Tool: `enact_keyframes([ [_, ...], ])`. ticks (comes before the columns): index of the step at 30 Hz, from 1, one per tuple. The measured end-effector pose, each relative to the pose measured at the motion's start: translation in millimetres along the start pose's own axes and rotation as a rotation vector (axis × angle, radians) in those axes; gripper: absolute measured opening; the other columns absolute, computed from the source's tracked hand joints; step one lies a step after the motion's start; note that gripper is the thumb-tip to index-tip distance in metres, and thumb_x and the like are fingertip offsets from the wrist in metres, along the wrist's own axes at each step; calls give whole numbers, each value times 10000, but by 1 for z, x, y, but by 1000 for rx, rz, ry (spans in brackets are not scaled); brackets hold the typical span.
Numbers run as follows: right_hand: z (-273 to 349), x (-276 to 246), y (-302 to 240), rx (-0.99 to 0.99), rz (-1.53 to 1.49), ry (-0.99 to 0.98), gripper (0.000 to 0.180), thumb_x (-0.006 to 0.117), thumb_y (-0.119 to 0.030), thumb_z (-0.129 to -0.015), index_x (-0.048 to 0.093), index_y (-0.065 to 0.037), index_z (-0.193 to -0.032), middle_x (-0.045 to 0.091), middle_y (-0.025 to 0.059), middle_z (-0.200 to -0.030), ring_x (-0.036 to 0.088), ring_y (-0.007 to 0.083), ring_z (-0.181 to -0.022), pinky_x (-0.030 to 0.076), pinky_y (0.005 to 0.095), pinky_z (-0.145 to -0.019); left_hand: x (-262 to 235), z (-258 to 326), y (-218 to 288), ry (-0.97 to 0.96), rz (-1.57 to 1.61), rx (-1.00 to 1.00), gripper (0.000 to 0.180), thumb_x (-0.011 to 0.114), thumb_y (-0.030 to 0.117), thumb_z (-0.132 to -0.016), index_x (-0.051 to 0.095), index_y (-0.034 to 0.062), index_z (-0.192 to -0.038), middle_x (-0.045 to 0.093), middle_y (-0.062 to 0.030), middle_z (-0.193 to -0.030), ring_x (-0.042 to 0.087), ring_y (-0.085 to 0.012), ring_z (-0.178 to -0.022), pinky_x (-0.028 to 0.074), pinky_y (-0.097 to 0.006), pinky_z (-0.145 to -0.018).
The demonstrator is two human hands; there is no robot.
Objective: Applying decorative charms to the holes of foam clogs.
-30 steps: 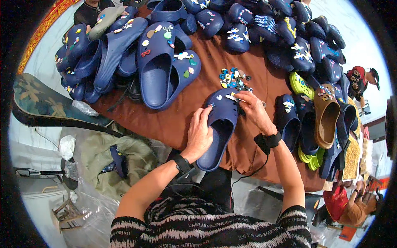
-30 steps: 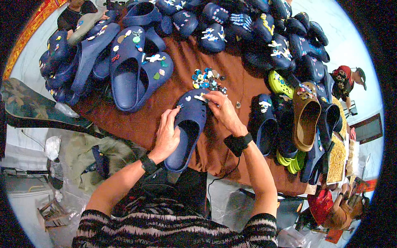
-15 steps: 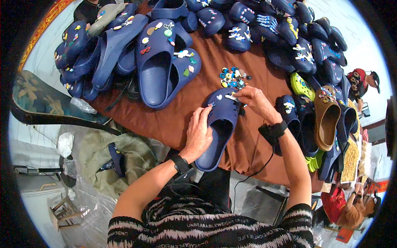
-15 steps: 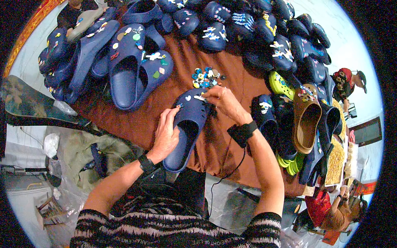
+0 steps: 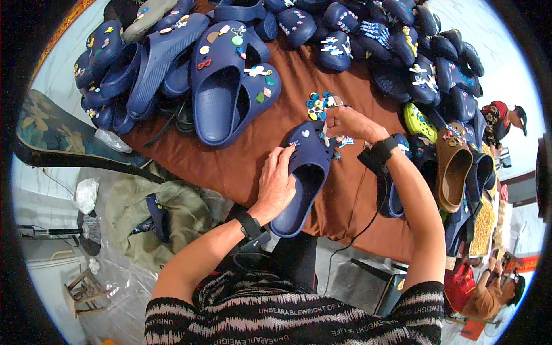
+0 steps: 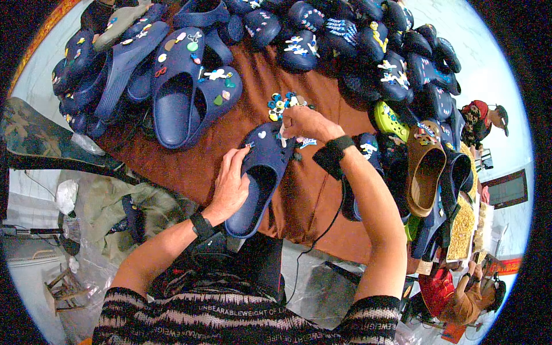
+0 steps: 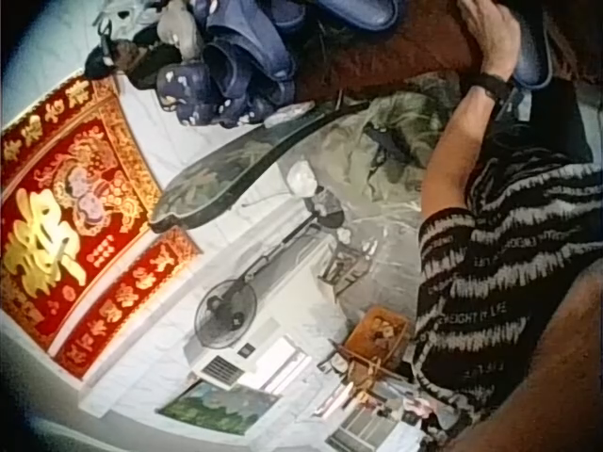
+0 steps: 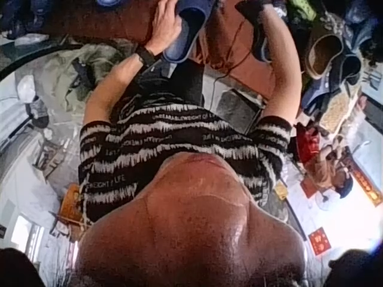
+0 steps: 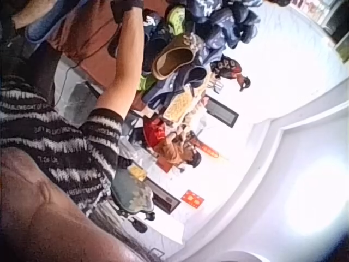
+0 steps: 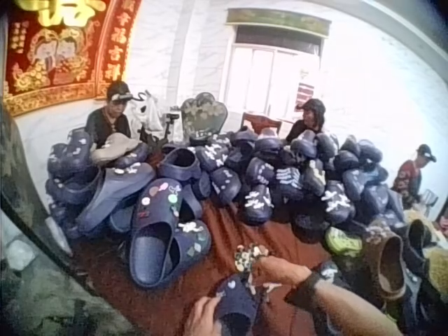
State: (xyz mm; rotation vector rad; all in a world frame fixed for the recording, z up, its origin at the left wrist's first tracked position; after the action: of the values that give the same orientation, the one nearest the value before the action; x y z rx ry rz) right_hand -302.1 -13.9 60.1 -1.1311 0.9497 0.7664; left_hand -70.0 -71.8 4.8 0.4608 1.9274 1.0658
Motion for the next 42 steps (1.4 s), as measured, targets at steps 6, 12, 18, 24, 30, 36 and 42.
enact_keyframes([
  [6,-6,2,-7,250,-80,-260,214,689,-152,-852,641,6,-988,685,141,-800,698,229,-687,544,374,-598,-2,1,-1,1,-9,-16,634,537,-87,-808,428,65,-1414,410,-202,-1398,426,-421,-1315,361,-464,-1121],
  [12,12,6,-22,-1,98,15,188,650,-126,-844,672,22,-958,675,242,-823,670,405,-787,525,452,-712,-3,1,1,-9,42,-22,633,535,-86,-808,427,55,-1416,410,-207,-1391,427,-421,-1308,359,-464,-1121],
  [18,26,8,-41,36,37,87,222,673,-158,-856,681,0,-1011,693,243,-908,679,408,-877,535,477,-780,-5,2,-2,5,11,-10,639,531,-87,-804,424,53,-1418,414,-203,-1385,433,-421,-1302,365,-467,-1113],
  [24,42,8,-4,169,-328,236,226,598,-90,-919,675,34,-1091,705,197,-866,704,280,-811,546,388,-753,-4,2,-1,14,26,-6,637,525,-87,-803,431,59,-1416,418,-209,-1384,430,-428,-1306,371,-467,-1109],
  [30,51,16,-2,214,-470,354,224,584,-61,-931,667,61,-1100,702,138,-832,662,165,-769,535,336,-717,-2,1,-3,17,15,0,634,521,-83,-804,432,63,-1414,419,-212,-1390,437,-431,-1301,374,-472,-1103],
  [36,56,12,-24,188,-202,535,173,645,-70,-899,682,14,-1046,690,173,-911,686,331,-857,530,389,-772,-5,2,-1,16,23,0,638,513,-82,-802,426,67,-1416,424,-205,-1384,443,-424,-1294,379,-469,-1098],
  [42,59,28,-40,97,2,495,137,656,-94,-892,685,-34,-1011,627,163,-986,641,400,-927,514,466,-778,-4,1,0,15,21,-5,639,511,-83,-797,427,66,-1413,426,-201,-1379,446,-415,-1293,376,-464,-1102],
])
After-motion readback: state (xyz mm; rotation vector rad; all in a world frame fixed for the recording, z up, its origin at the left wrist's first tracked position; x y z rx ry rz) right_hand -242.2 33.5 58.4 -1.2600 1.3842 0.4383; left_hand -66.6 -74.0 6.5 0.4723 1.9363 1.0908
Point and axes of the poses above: each hand's wrist, its own z-axis away from the middle knuckle, its own x-axis out of the palm, y = z × x, the point moved 6 cm from there along -z, towards the middle knuckle
